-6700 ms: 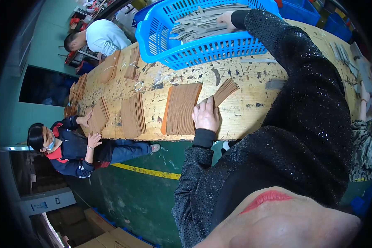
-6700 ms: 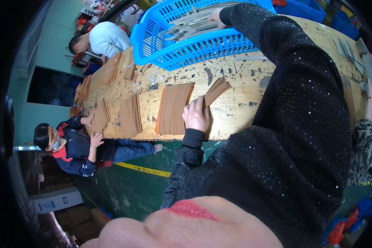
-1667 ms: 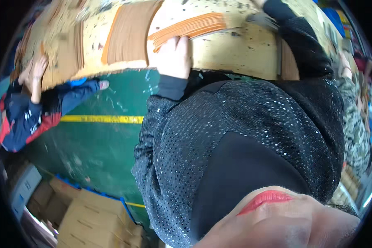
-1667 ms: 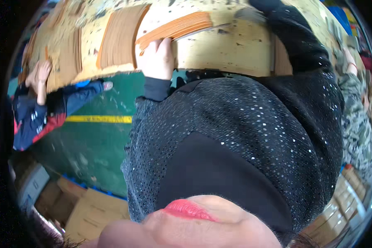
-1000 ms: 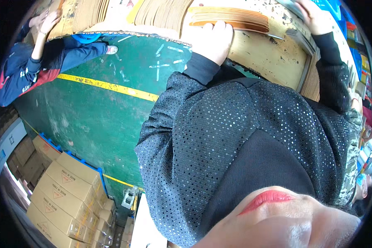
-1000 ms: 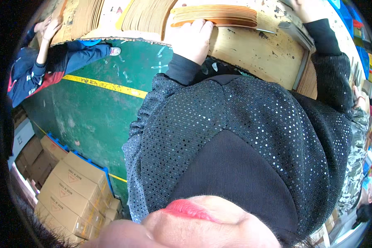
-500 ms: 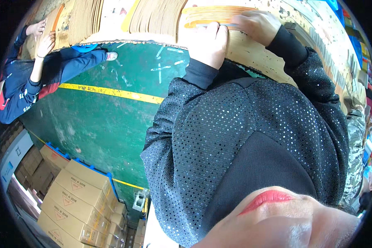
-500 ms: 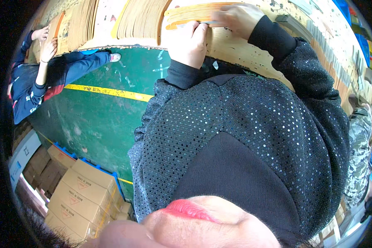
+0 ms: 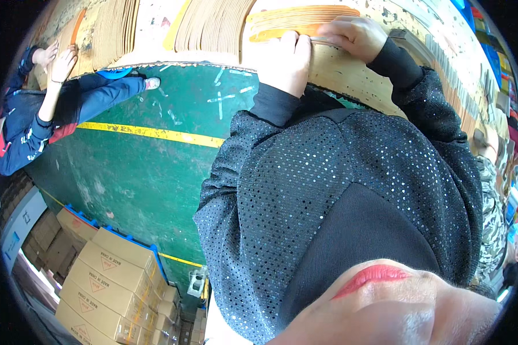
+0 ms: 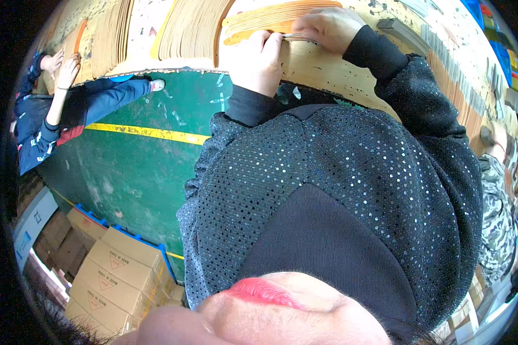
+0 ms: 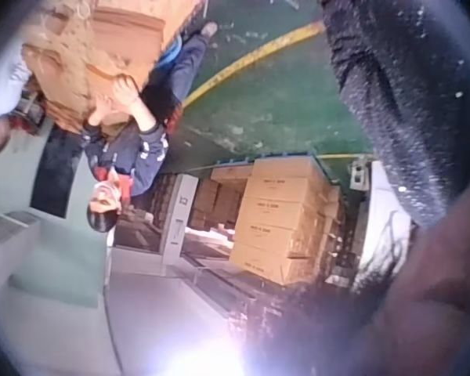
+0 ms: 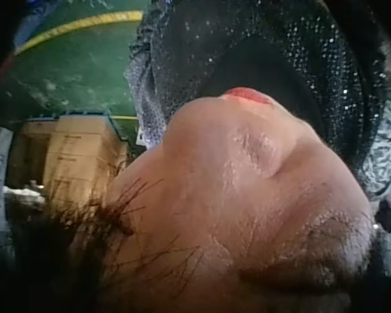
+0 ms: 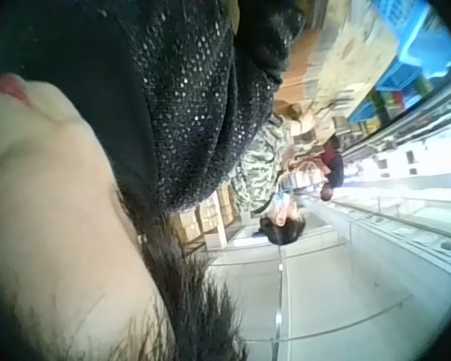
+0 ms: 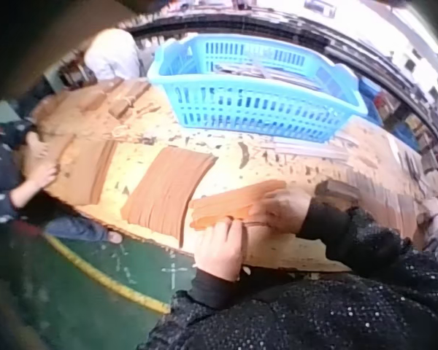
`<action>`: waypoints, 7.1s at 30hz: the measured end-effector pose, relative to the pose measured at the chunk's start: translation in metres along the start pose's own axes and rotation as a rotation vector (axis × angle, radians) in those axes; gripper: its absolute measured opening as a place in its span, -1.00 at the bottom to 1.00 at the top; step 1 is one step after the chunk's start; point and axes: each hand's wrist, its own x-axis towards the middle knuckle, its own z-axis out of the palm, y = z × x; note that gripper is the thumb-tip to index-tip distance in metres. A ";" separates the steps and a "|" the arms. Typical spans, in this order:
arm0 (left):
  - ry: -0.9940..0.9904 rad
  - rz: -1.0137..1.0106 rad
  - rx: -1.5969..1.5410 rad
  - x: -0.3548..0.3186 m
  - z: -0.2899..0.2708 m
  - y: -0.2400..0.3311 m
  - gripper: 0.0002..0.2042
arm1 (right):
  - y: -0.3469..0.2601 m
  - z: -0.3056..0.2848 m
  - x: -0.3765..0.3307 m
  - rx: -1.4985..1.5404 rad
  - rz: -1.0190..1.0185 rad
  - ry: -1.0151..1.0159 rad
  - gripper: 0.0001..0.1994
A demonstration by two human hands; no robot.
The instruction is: The person aligns and arranges stacks of curved strips on the table by hand.
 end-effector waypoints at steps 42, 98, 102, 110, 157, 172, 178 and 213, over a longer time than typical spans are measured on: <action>-0.160 -0.005 0.094 0.008 -0.017 0.003 -0.66 | 0.021 0.004 0.013 -0.031 -0.216 0.032 -0.77; -0.069 -0.033 0.103 -0.007 -0.009 0.007 -0.68 | 0.005 0.014 0.005 -0.290 -0.042 0.226 -0.96; -0.018 -0.040 0.105 -0.004 -0.009 0.007 -0.68 | 0.008 0.011 0.005 -0.220 -0.038 0.158 -0.98; -0.014 -0.039 0.112 -0.004 -0.006 0.003 -0.70 | 0.039 0.015 0.001 0.195 -0.087 -0.055 -0.84; 0.033 -0.027 0.087 -0.011 0.002 0.002 -0.64 | 0.048 0.011 -0.004 0.316 -0.047 -0.100 -0.84; -0.052 0.004 0.103 -0.004 -0.008 0.002 -0.59 | 0.029 0.003 0.011 0.152 -0.018 0.147 -0.92; -0.104 -0.054 0.099 -0.007 -0.005 0.005 -0.63 | 0.020 0.009 0.007 0.048 0.024 0.126 -0.94; -0.042 -0.015 0.113 -0.012 0.001 0.000 -0.63 | 0.033 0.026 0.026 0.594 0.244 -0.016 -0.85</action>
